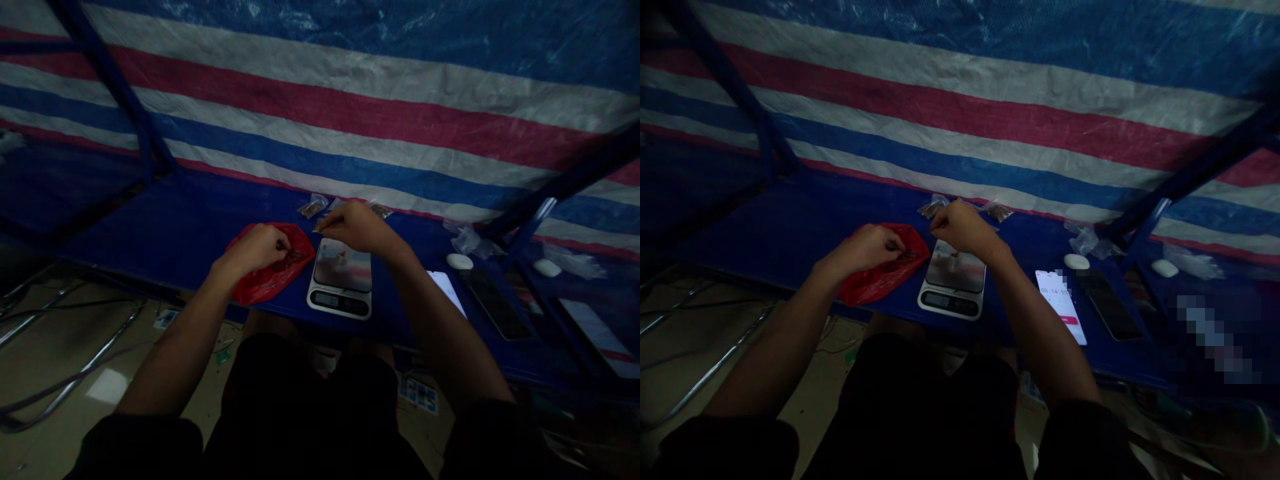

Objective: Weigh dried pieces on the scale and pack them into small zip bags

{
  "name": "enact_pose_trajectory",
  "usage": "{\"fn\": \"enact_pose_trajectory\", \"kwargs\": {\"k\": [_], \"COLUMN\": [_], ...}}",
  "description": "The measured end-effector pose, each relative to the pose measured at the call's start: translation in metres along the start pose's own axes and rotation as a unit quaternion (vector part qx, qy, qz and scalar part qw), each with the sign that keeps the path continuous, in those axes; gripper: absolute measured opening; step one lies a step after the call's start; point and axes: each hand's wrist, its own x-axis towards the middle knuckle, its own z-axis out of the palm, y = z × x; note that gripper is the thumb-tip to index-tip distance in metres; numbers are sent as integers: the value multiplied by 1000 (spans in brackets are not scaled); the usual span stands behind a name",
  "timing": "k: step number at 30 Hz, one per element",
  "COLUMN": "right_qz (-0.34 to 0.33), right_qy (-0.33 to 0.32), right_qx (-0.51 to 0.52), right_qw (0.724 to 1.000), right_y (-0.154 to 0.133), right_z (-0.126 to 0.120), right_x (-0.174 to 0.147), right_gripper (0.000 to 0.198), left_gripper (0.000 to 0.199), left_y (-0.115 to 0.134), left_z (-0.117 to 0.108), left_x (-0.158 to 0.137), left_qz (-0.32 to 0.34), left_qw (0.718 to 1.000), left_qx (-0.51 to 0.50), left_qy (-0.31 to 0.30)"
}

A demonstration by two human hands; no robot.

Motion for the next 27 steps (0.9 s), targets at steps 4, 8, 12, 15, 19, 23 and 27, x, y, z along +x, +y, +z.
{"fn": "enact_pose_trajectory", "kwargs": {"k": [4,8,12,15,19,23,27], "right_qz": [14,4,-15,-21,-17,-7,-14], "right_qy": [-8,-62,-76,-67,-48,-27,26], "right_qx": [-16,-35,-48,-80,-60,25,87], "right_qw": [1000,997,996,994,997,999,996], "right_y": [10,14,16,17,18,23,34], "right_z": [-20,-18,-10,-9,-13,-19,-19], "right_x": [-23,-34,-36,-35,-37,-41,-43], "right_gripper": [20,21,24,22,19,17,20], "left_gripper": [27,27,25,27,30,28,28], "left_y": [4,20,41,56,71,83,95], "left_z": [-5,-11,-14,-15,-17,-18,-20], "left_x": [-2,1,11,20,28,34,42], "left_qz": [13,25,63,94,139,158,191], "left_qw": [999,997,994,992,987,985,980], "left_qx": [-29,-65,-80,-80,-77,-63,-52], "left_qy": [7,18,32,34,33,26,11]}}
